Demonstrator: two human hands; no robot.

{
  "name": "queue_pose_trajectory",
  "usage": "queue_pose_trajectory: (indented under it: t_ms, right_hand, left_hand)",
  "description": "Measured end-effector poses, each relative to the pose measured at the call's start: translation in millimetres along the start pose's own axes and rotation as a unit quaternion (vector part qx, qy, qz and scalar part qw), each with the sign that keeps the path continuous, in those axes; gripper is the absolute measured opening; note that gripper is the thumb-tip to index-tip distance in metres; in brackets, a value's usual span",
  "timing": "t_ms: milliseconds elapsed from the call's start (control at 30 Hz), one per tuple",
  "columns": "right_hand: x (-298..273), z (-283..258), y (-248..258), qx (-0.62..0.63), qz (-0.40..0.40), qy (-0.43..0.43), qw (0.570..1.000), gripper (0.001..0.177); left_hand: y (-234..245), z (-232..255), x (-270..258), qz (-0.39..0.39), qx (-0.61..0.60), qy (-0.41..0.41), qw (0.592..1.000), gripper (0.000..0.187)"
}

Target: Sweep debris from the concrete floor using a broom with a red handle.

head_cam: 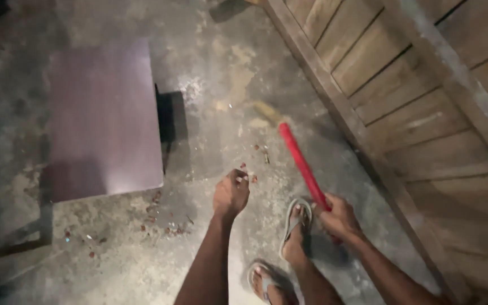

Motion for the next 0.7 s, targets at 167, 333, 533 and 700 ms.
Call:
queue_pose_trajectory:
  t_ms: [167,333,533,700]
  right_hand:
    - [-16,73,12,0.047,0.065,-0.075,0.994,0.025]
    - [-16,121,-11,-0.012,0.089,-0.11,0.99,0.021]
    - [-38,67,-72,0.088,-0.004,-0.145,0.986,0.012]
    - [-11,41,-122,0.163,-0.079,-0.052,0.982,0.02]
  left_hand:
    - [-14,-20,-27,-0.043,-0.022,0.021,0.999,0.027]
    - [-15,-32,-28,0.003,-0.062,-0.023,0.998,0.028]
    - [-7,-49,-34,-0.021,-0.022,0.039,0.999,0.027]
    - [-2,-50,-42,-0.013,-0.028,0.016,0.999,0.026]
Point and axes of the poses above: each hand's wrist, its own x-axis towards the middle knuckle, its own y-axis out of the back of the hand, z = x × y, the point moved 10 cm from there along x, towards the middle knuckle, and after that the axes turned 4 degrees about z, right-handed, at the moved point
